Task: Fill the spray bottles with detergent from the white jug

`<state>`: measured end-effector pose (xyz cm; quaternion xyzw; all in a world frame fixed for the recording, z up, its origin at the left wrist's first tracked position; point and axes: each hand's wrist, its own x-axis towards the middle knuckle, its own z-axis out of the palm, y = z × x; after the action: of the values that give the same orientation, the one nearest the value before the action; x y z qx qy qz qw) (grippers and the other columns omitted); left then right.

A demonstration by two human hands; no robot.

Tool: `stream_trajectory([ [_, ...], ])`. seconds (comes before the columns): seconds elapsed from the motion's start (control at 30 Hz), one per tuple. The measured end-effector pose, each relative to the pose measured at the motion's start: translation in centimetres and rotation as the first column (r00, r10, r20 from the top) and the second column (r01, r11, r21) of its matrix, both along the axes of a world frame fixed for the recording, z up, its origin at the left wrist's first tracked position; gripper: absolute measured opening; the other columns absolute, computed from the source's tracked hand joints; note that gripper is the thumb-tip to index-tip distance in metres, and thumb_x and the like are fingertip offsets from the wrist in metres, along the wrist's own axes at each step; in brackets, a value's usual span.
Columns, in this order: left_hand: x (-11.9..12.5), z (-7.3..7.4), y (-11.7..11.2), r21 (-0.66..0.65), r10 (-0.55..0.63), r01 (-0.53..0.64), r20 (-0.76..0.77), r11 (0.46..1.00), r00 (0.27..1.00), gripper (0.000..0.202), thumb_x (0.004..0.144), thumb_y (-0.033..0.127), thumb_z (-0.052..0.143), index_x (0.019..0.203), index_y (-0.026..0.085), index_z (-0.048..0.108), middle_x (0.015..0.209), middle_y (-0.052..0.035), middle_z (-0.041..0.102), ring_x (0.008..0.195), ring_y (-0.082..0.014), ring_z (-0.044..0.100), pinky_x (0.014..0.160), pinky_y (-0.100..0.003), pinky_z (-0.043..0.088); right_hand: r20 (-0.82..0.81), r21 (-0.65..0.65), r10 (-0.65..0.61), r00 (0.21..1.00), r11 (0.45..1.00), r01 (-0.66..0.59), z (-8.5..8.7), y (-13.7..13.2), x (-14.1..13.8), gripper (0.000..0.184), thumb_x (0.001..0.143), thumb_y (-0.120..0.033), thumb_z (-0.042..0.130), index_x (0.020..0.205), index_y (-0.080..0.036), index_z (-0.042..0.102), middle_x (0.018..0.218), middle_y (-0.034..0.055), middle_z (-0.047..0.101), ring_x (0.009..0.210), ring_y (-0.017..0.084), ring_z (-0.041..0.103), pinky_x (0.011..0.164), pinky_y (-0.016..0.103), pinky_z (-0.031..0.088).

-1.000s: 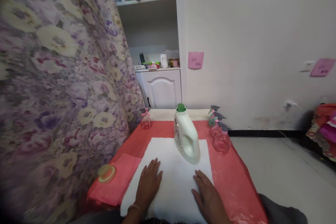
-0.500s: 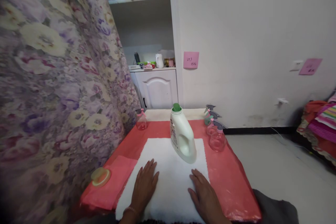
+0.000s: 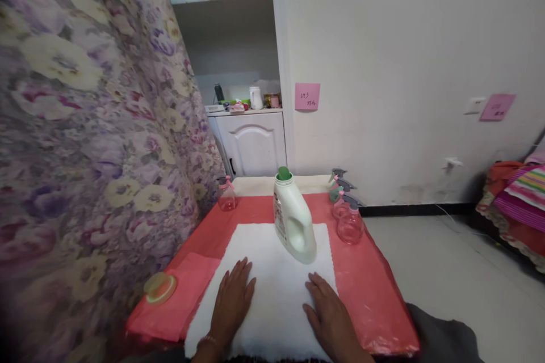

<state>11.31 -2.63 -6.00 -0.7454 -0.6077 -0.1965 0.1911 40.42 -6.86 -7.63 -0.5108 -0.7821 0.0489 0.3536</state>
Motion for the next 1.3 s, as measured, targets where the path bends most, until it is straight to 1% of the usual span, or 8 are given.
stream_trajectory([
  [0.3, 0.00, 0.02, -0.12, 0.000, 0.002, -0.002, 0.013, 1.000, 1.000, 0.041, 0.095, 0.032, 0.041, 0.130, 0.017, 0.056, 0.140, -0.0098, 0.056, 0.130, -0.0243, 0.051, 0.109, -0.046, 0.037, 0.024, -0.020, -0.008, 1.000, 1.000, 0.009, -0.06, 0.04, 0.02, 0.039, 0.092, -0.034, 0.051, 0.128, -0.019, 0.056, 0.137, 0.0119, 0.058, 0.126, 0.025, 0.055, 0.103, 0.042, 0.052],
  [0.47, 0.00, 0.08, -0.09, -0.012, -0.004, 0.004, 0.012, 1.000, 1.000, 0.041, 0.094, 0.031, 0.043, 0.129, 0.018, 0.057, 0.139, -0.0099, 0.057, 0.129, -0.0249, 0.052, 0.107, -0.047, 0.040, 0.022, -0.015, -0.005, 1.000, 1.000, 0.005, 0.04, 0.00, -0.01, 0.039, 0.092, -0.035, 0.051, 0.127, -0.019, 0.056, 0.136, 0.0126, 0.058, 0.125, 0.025, 0.055, 0.103, 0.042, 0.051],
  [0.63, 0.01, 0.09, -0.18, -0.006, 0.000, 0.000, 0.027, 1.000, 1.000, 0.040, 0.094, 0.032, 0.043, 0.130, 0.018, 0.057, 0.139, -0.0101, 0.057, 0.129, -0.0251, 0.051, 0.108, -0.047, 0.039, 0.020, -0.024, -0.003, 1.000, 1.000, 0.003, -0.04, -0.02, 0.00, 0.039, 0.092, -0.034, 0.050, 0.127, -0.019, 0.056, 0.137, 0.0123, 0.057, 0.126, 0.025, 0.054, 0.103, 0.042, 0.051],
  [0.83, 0.07, 0.25, -0.22, -0.027, 0.006, -0.006, 0.003, 1.000, 1.000, 0.042, 0.095, 0.032, 0.042, 0.131, 0.017, 0.055, 0.140, -0.0098, 0.056, 0.130, -0.0247, 0.050, 0.108, -0.047, 0.039, 0.020, -0.023, -0.013, 1.000, 1.000, 0.013, -0.29, 0.02, 0.07, 0.040, 0.091, -0.034, 0.051, 0.128, -0.019, 0.056, 0.137, 0.0120, 0.058, 0.125, 0.025, 0.055, 0.103, 0.042, 0.051],
  [1.07, 0.12, 0.25, -0.27, -0.028, 0.016, -0.016, -0.012, 0.999, 1.000, 0.041, 0.095, 0.031, 0.041, 0.131, 0.017, 0.056, 0.140, -0.0096, 0.056, 0.130, -0.0241, 0.051, 0.108, -0.046, 0.040, 0.046, -0.025, -0.011, 0.999, 1.000, 0.012, -0.31, 0.04, 0.04, 0.040, 0.092, -0.035, 0.050, 0.128, -0.019, 0.055, 0.137, 0.0127, 0.057, 0.126, 0.025, 0.055, 0.102, 0.042, 0.052],
  [1.3, 0.19, 0.40, -0.29, -0.026, 0.004, -0.004, 0.008, 1.000, 1.000, 0.040, 0.094, 0.031, 0.043, 0.129, 0.017, 0.057, 0.139, -0.0101, 0.056, 0.129, -0.0251, 0.052, 0.107, -0.047, 0.041, 0.073, -0.045, -0.006, 0.997, 0.999, 0.009, -0.14, 0.04, 0.11, 0.040, 0.093, -0.035, 0.048, 0.128, -0.017, 0.055, 0.138, 0.0138, 0.056, 0.127, 0.025, 0.054, 0.103, 0.042, 0.051],
])
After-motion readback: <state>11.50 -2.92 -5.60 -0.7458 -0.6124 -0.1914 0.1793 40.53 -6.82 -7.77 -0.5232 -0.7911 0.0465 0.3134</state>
